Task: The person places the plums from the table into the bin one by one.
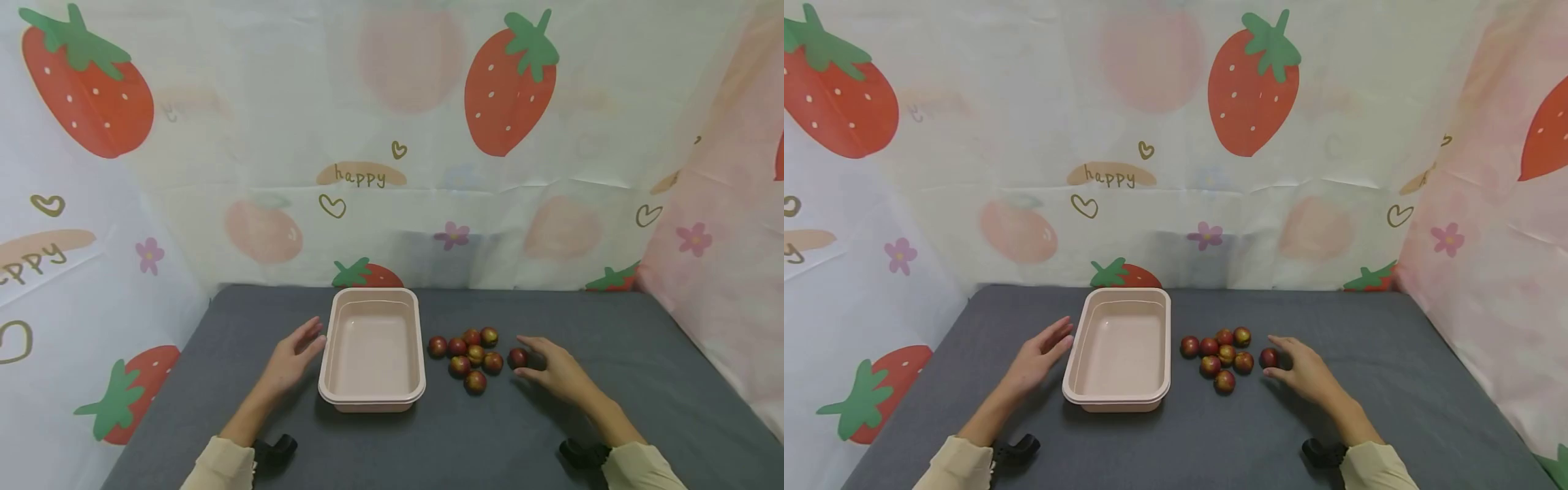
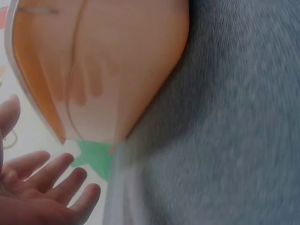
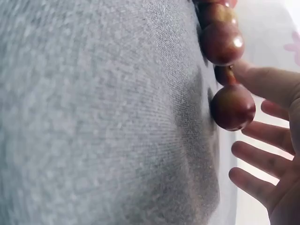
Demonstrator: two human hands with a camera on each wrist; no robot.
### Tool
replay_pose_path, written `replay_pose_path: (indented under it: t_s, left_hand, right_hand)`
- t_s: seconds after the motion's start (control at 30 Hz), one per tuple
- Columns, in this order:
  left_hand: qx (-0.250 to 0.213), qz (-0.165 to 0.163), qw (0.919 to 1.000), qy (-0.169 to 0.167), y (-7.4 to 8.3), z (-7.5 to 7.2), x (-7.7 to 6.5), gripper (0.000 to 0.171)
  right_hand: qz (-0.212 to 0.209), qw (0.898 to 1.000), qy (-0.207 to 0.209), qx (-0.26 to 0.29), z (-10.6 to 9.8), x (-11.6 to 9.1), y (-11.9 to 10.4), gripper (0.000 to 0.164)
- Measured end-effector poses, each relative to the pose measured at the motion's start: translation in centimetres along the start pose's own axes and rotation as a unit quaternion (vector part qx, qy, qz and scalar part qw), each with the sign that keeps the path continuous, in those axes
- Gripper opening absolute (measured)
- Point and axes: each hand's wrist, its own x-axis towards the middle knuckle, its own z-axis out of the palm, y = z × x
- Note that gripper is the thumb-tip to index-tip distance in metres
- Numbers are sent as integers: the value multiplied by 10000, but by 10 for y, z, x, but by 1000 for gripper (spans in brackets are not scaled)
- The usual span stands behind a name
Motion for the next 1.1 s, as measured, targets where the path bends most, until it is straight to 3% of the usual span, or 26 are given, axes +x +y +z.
replay_pose_path:
  t_s: [0.33, 0.5, 0.87, 1.1]
  left_hand:
    - [-651, 62, 9977, 164, 5, 11, -2, 60]
    - [-721, 85, 9971, 221, 8, 14, -3, 56]
    - [-794, 17, 9961, 377, 9, 16, 2, 48]
    - [-931, -109, 9944, 477, 13, 19, -4, 47]
  right_hand:
    - [-82, 9997, 171, 146, 5, 2, 3, 43]
    - [-93, 9997, 203, 89, 7, 2, 3, 35]
    - [45, 9991, 400, 144, 10, 3, 6, 31]
    - [181, 9978, 506, 388, 6, 4, 5, 31]
